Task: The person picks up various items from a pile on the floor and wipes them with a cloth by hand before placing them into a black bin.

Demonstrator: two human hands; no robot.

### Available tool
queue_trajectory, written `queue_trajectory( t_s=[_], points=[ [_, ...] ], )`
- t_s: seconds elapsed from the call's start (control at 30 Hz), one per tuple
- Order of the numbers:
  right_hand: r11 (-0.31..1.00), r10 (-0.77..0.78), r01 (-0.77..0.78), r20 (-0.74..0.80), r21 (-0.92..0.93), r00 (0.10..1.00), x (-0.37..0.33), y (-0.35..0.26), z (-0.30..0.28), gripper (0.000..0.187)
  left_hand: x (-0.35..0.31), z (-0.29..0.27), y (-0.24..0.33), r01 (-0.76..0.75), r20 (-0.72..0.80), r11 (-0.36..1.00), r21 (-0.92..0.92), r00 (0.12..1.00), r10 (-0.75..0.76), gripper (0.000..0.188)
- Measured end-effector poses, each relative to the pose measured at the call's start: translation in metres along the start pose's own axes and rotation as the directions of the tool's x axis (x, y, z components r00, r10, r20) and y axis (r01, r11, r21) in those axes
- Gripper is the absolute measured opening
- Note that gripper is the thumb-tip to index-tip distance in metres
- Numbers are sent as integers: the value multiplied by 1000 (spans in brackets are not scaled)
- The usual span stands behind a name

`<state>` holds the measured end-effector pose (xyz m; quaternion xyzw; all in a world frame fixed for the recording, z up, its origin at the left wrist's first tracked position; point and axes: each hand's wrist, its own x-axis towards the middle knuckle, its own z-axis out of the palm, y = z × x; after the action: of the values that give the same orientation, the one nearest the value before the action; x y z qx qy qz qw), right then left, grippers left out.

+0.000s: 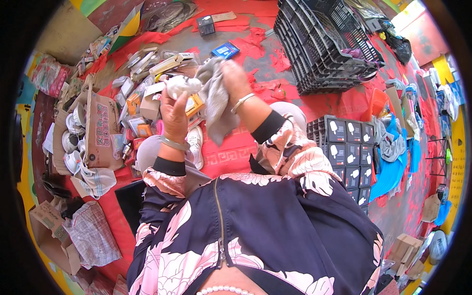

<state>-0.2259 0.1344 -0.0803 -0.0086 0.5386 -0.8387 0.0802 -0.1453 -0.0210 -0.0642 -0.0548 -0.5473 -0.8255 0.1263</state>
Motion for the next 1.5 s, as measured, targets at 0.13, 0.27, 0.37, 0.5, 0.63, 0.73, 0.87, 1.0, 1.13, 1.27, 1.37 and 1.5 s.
queue_trajectory(
  t_s=[0.13,0.27,0.37,0.5,0.63,0.73,0.87,1.0,1.13,1.27,1.37,1.5],
  points=[
    [977,-199,189,109,97,974,-22,-58,26,18,-1,-10,-6,-28,-126,969,246,990,61,52],
    [775,-359,519,426,-360,831,-29,-16,27,28,-2,1,-17,-23,26,868,496,1000,12,58],
    [506,-355,583,463,-635,812,-41,-16,43,36,-9,-5,-19,29,106,940,341,992,-70,61],
    [404,-311,424,315,-810,897,-48,-20,43,32,-11,-2,-11,83,156,931,354,977,-147,64],
    [405,-279,307,204,-861,939,-49,-18,41,31,-8,0,-8,80,125,865,496,979,-162,59],
    [516,-534,437,123,-737,837,-34,-19,32,29,1,-7,-15,166,-44,809,564,984,-171,44],
    [520,-780,695,56,-496,623,-2,-37,7,27,5,-11,-15,244,18,967,-77,970,-243,41],
    [675,-528,625,335,-392,781,-26,-28,28,30,1,-7,-10,241,105,948,-209,969,-224,42],
    [355,-469,722,555,-594,687,-30,-12,38,32,-3,-13,-25,198,115,966,-167,977,-180,40],
    [99,-477,772,651,-628,591,-30,-17,36,31,-5,-8,-22,281,113,906,-316,960,-258,37],
    [-100,-474,820,751,-564,459,-36,-18,38,30,-4,-13,-17,330,82,823,-461,940,-331,41],
    [-199,-381,865,849,-461,365,-38,-17,42,32,0,-25,-16,321,56,692,-647,925,-377,47]
  ],
)
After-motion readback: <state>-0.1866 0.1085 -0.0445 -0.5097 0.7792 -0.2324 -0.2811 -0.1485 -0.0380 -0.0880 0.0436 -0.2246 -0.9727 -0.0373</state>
